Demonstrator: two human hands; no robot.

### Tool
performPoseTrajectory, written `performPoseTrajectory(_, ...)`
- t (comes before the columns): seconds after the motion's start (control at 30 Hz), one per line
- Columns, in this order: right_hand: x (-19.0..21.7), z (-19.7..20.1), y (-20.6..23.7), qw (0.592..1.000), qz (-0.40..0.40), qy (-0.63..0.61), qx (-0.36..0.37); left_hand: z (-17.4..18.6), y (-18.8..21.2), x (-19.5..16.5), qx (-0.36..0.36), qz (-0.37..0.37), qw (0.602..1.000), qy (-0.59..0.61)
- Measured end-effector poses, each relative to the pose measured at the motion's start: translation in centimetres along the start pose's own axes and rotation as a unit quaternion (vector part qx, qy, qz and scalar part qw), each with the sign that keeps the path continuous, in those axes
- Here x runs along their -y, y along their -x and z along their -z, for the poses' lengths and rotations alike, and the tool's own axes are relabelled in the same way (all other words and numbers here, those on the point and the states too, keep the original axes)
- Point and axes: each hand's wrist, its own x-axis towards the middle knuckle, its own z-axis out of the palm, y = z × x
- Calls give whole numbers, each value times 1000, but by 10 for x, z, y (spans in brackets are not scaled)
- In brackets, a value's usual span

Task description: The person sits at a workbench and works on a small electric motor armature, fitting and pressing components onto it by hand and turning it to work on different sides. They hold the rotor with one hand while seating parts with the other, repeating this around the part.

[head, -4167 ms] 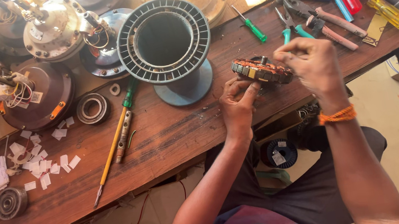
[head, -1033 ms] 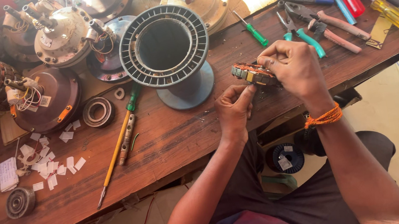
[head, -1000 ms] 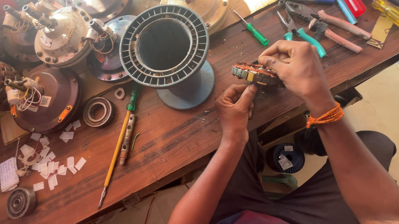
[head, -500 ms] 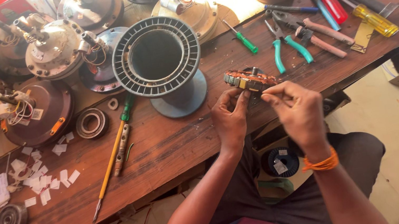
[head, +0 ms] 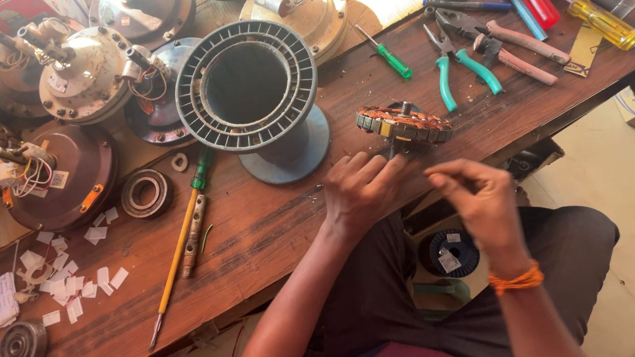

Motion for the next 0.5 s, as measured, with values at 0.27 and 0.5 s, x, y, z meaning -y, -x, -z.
performPoseTrajectory(0.27, 13, 3, 9, 994, -19, 91, 56, 5, -4, -7, 1, -50, 999, 7)
performPoseTrajectory(0.5, 52, 11, -2, 968, 142, 208, 20, -1, -3, -3, -49, -31, 996, 71)
